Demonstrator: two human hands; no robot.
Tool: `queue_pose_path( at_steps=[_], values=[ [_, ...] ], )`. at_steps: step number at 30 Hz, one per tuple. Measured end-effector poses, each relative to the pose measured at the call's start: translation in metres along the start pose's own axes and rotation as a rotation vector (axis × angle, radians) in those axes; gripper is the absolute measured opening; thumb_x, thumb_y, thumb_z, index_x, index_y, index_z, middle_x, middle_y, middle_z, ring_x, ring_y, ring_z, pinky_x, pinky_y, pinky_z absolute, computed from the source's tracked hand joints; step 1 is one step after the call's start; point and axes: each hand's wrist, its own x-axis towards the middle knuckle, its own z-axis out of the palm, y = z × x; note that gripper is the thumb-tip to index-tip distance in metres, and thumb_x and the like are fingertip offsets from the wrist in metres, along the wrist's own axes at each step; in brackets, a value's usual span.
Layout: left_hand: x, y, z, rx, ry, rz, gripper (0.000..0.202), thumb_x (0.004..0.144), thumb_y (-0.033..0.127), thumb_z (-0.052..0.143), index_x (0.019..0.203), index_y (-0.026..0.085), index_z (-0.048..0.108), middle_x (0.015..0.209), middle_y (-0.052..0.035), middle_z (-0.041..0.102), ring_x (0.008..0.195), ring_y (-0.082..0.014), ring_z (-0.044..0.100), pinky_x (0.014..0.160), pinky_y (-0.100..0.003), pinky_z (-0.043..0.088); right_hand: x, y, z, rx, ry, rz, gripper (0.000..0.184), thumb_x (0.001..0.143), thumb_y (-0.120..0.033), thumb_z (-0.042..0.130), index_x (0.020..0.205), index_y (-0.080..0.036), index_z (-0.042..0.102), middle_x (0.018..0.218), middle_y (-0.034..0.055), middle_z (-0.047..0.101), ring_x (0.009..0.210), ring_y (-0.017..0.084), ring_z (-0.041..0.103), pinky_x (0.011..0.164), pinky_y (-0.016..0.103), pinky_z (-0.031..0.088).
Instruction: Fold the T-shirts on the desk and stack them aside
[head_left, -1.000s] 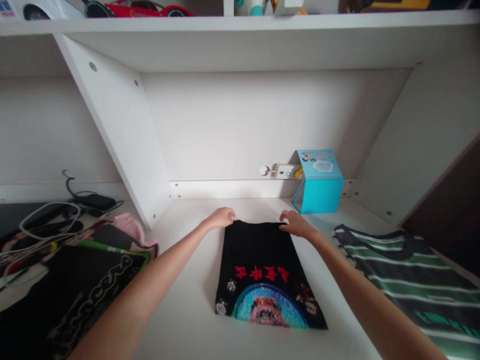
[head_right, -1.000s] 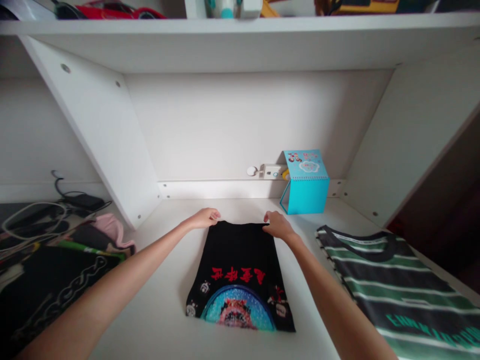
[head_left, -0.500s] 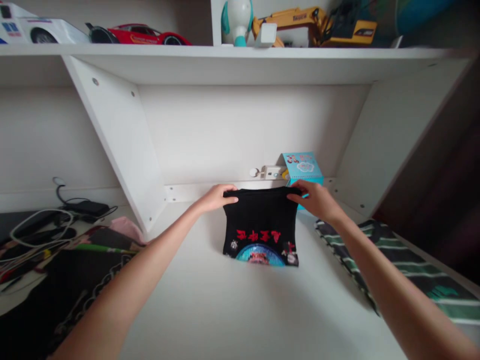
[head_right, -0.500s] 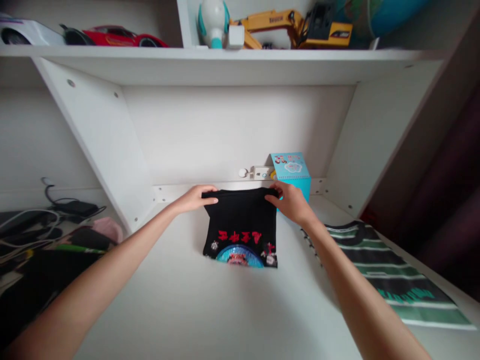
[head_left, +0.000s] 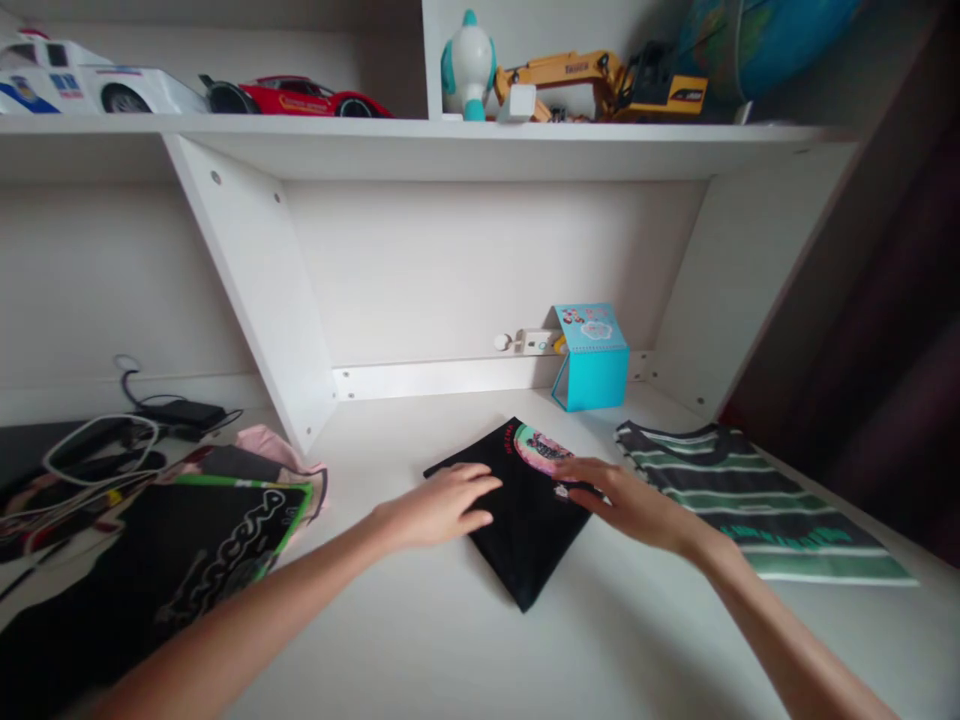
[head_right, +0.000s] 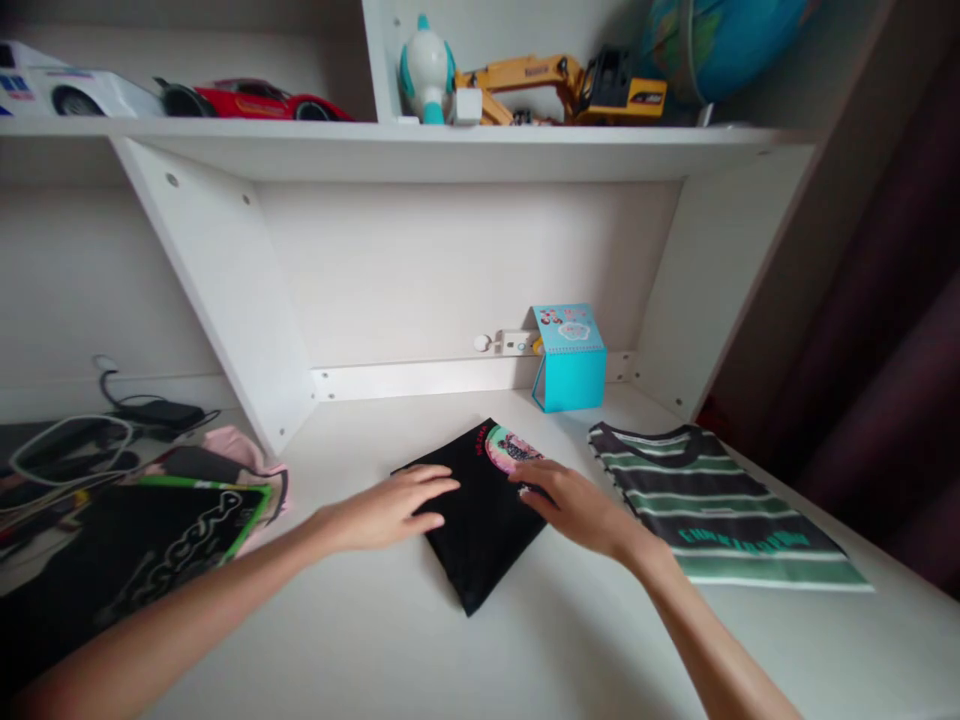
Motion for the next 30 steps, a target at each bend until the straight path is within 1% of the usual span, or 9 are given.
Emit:
queue_pose_path(
  at_steps=[3,5,8,11,14,17,20,25,30],
  values=[
    [0.001,0.039,0.032,0.010,-0.035,0.113,0.055,0.087,0.044,0.048,0.137,0.023,0.037,0.140,-0.0139,0.043,0.122,-0.0301,0.045,0.101,-0.051,0.033,0.015,0.037,0.028,-0.071,0.054,0.088,0.039,0.088,-0.023,0.041,0.123,-0.017,0.055,0.126,0.0111,0.057,0.121,0.024,0.049,0.103,0.042,0.036],
    [0.003,0.048,0.045,0.051,-0.055,0.124,0.058,0.086,0.050,0.048,0.137,0.025,0.036,0.132,-0.0134,0.052,0.116,-0.0321,0.050,0.099,-0.061,0.030,0.014,0.045,0.044,-0.116,0.069,0.134,0.039,0.087,-0.022,0.043,0.123,-0.017,0.055,0.123,0.0119,0.059,0.115,0.025,0.053,0.099,0.043,0.040],
    [0.007,0.031,0.047,0.118,0.001,0.041,0.045,0.090,0.045,0.041,0.129,0.024,0.046,0.114,-0.0103,0.064,0.106,-0.0292,0.056,0.100,-0.065,0.022,-0.004,0.023,0.055,-0.168,0.075,0.166,0.035,0.088,-0.021,0.041,0.117,-0.014,0.059,0.115,0.0159,0.063,0.105,0.029,0.058,0.091,0.046,0.044],
    [0.008,-0.005,0.038,0.171,0.053,-0.116,0.035,0.093,0.037,0.035,0.115,0.024,0.059,0.111,-0.0087,0.066,0.108,-0.0278,0.056,0.102,-0.064,0.018,-0.025,-0.017,0.050,-0.136,0.010,0.099,0.031,0.092,-0.024,0.038,0.100,-0.019,0.066,0.097,0.0097,0.069,0.088,0.022,0.065,0.080,0.035,0.050],
    [0.007,-0.034,0.038,0.171,0.055,-0.294,0.042,0.093,0.039,0.032,0.126,0.022,0.051,0.136,-0.0147,0.049,0.127,-0.0341,0.038,0.100,-0.067,0.016,-0.032,-0.039,0.043,-0.084,-0.032,0.044,0.033,0.095,-0.032,0.033,0.109,-0.028,0.063,0.106,0.0014,0.067,0.094,0.015,0.064,0.082,0.024,0.050],
    [0.008,-0.043,0.049,0.080,-0.005,-0.376,0.062,0.090,0.054,0.027,0.143,0.021,0.025,0.151,-0.0185,0.019,0.138,-0.0361,0.017,0.100,-0.067,0.016,-0.020,-0.027,0.051,-0.123,0.018,0.146,0.047,0.095,-0.038,0.030,0.138,-0.021,0.038,0.141,0.0109,0.041,0.132,0.023,0.036,0.104,0.041,0.035],
    [0.014,-0.041,0.060,0.026,-0.052,-0.381,0.068,0.088,0.059,0.026,0.145,0.023,0.019,0.153,-0.0179,0.008,0.139,-0.0375,0.009,0.100,-0.068,0.014,-0.004,-0.003,0.073,-0.165,-0.016,0.259,0.062,0.092,-0.045,0.037,0.144,-0.012,0.027,0.149,0.0183,0.022,0.138,0.033,0.015,0.106,0.055,0.025],
    [0.021,-0.044,0.061,-0.037,0.137,-0.478,0.059,0.086,0.044,0.042,0.137,0.015,0.037,0.146,-0.0207,0.029,0.135,-0.0366,0.024,0.103,-0.058,0.023,0.002,0.019,0.079,-0.197,-0.037,0.352,0.062,0.091,-0.051,0.040,0.143,-0.020,0.028,0.148,0.0106,0.031,0.136,0.026,0.025,0.106,0.045,0.031],
    [0.021,-0.049,0.058,-0.121,0.266,-0.548,0.029,0.080,0.034,0.052,0.095,0.011,0.062,0.112,-0.0194,0.056,0.114,-0.0350,0.046,0.096,-0.046,0.036,0.005,0.032,0.063,-0.260,0.088,0.621,0.033,0.091,-0.037,0.049,0.115,-0.015,0.054,0.115,0.0086,0.058,0.103,0.020,0.057,0.089,0.044,0.046]
  ],
)
